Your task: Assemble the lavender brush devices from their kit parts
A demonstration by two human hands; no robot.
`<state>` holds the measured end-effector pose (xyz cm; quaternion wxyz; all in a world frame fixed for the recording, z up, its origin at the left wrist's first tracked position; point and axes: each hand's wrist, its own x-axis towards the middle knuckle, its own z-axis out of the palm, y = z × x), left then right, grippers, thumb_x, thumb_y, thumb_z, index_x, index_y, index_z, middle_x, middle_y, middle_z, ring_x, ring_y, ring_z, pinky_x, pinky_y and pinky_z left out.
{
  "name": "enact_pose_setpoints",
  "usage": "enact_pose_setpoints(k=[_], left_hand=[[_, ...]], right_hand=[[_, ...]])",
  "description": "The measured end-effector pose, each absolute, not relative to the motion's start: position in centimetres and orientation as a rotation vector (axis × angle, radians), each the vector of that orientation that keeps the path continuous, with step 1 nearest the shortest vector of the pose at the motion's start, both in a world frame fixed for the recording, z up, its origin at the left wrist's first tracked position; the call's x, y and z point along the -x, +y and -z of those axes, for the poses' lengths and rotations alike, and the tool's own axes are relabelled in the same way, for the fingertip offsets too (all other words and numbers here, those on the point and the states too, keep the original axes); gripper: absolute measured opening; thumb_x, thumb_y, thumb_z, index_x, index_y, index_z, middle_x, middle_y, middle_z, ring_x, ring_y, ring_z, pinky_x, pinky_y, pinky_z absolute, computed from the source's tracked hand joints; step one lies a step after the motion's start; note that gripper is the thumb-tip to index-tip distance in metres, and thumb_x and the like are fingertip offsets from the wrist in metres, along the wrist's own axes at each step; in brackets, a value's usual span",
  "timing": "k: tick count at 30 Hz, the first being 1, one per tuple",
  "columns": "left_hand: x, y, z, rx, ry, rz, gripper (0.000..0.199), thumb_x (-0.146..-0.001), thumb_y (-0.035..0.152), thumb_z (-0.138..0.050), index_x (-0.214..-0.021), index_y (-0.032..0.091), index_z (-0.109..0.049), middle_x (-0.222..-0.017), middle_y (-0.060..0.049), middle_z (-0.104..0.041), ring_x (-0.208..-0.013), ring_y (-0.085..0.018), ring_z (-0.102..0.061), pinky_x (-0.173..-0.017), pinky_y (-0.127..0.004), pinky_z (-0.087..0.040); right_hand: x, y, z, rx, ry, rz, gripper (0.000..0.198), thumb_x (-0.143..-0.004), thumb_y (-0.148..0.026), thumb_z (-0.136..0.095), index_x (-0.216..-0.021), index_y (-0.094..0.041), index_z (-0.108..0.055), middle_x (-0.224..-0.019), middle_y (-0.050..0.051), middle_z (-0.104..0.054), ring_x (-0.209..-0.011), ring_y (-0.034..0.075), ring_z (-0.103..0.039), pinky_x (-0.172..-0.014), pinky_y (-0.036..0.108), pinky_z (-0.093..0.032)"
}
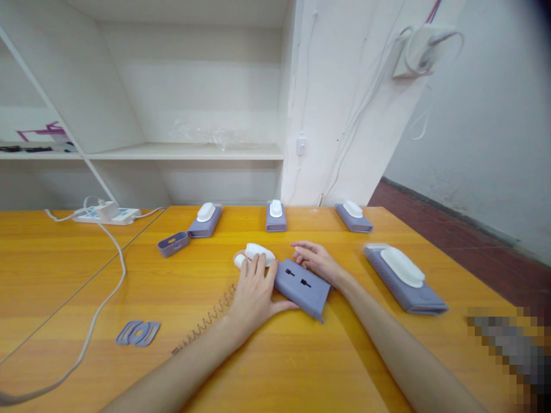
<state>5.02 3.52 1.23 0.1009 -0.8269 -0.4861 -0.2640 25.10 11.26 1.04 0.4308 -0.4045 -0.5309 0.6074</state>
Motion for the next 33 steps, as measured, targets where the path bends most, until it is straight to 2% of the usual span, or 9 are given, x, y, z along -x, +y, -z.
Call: enact_pose_setpoints(k=[4, 8, 13, 17, 20, 25, 33], left_hand=[[-4.6, 3.7, -1.4, 2.446, -1.424, 0.742, 0.09, -0.061, 0.08, -0.045, -0.12, 0.012, -0.048, -0.122, -0.022, -0.047, -0.115, -0.037, -0.042, -0.098, -0.057, -0.025], [-3.7, 4.2, -1.6, 2.411, -1.39, 0.706, 0.081, -0.068, 0.075, -0.043, -0.122, 0.014, -0.047, -0.124, -0.02, -0.046, -0.117, -0.037, -0.04, -0.1, -0.057, -0.023], [-2.6, 5.1, -1.5, 2.332, -1.428, 0.684, 0.065, -0.078, 0.065, -0.042, -0.12, 0.015, -0.048, -0.125, -0.019, -0.046, -0.117, -0.033, -0.041, -0.1, -0.054, -0.024], [-2.4, 5.4, -1.5, 2.292, -1.507, 0.624, 0.039, -0.088, 0.044, -0.039, -0.113, 0.017, -0.052, -0.118, -0.016, -0.051, -0.112, -0.029, -0.045, -0.101, -0.052, -0.023], [-2.2, 5.6, -1.6, 2.236, -1.551, 0.565, 0.031, -0.089, 0.034, -0.038, -0.111, 0.018, -0.052, -0.112, -0.014, -0.054, -0.105, -0.027, -0.048, -0.099, -0.051, -0.024], [-1.5, 6.1, -1.6, 2.146, -1.656, 0.513, 0.033, -0.087, 0.037, -0.04, -0.108, 0.017, -0.054, -0.101, -0.013, -0.054, -0.095, -0.028, -0.049, -0.085, -0.045, -0.034], [-0.7, 6.5, -1.4, 1.999, -1.829, 0.498, 0.049, -0.084, 0.047, -0.041, -0.118, 0.012, -0.048, -0.097, -0.015, -0.053, -0.089, -0.029, -0.05, -0.075, -0.041, -0.035]], right_hand=[[-25.6, 11.1, -1.4, 0.969, -1.568, -1.507, 0.049, -0.066, -0.035, -0.072, -0.11, -0.018, -0.058, -0.09, 0.004, -0.064, -0.076, 0.012, -0.058, -0.068, 0.025, -0.045], [-25.7, 11.3, -1.3, 0.946, -1.663, -1.559, 0.062, -0.056, -0.027, -0.079, -0.113, -0.019, -0.056, -0.096, 0.004, -0.063, -0.09, 0.015, -0.058, -0.087, 0.033, -0.043], [-25.7, 11.4, -1.1, 0.949, -1.673, -1.543, 0.062, -0.056, -0.028, -0.079, -0.113, -0.019, -0.058, -0.099, 0.005, -0.063, -0.095, 0.017, -0.058, -0.09, 0.035, -0.042], [-25.9, 11.4, -1.2, 0.918, -1.631, -1.556, 0.056, -0.06, -0.027, -0.077, -0.113, -0.019, -0.058, -0.103, 0.006, -0.063, -0.098, 0.018, -0.058, -0.093, 0.037, -0.042], [-26.0, 11.5, -1.1, 0.903, -1.605, -1.478, 0.051, -0.062, -0.026, -0.075, -0.111, -0.02, -0.059, -0.105, 0.006, -0.063, -0.1, 0.019, -0.058, -0.095, 0.039, -0.04], [-25.9, 11.8, -0.8, 0.992, -1.532, -1.249, 0.037, -0.065, -0.03, -0.071, -0.1, -0.02, -0.064, -0.105, 0.005, -0.065, -0.101, 0.02, -0.057, -0.097, 0.04, -0.039], [-25.1, 11.5, -0.7, 1.108, -1.454, -1.123, 0.029, -0.066, -0.027, -0.066, -0.093, -0.019, -0.065, -0.098, 0.005, -0.066, -0.094, 0.02, -0.059, -0.09, 0.037, -0.042]])
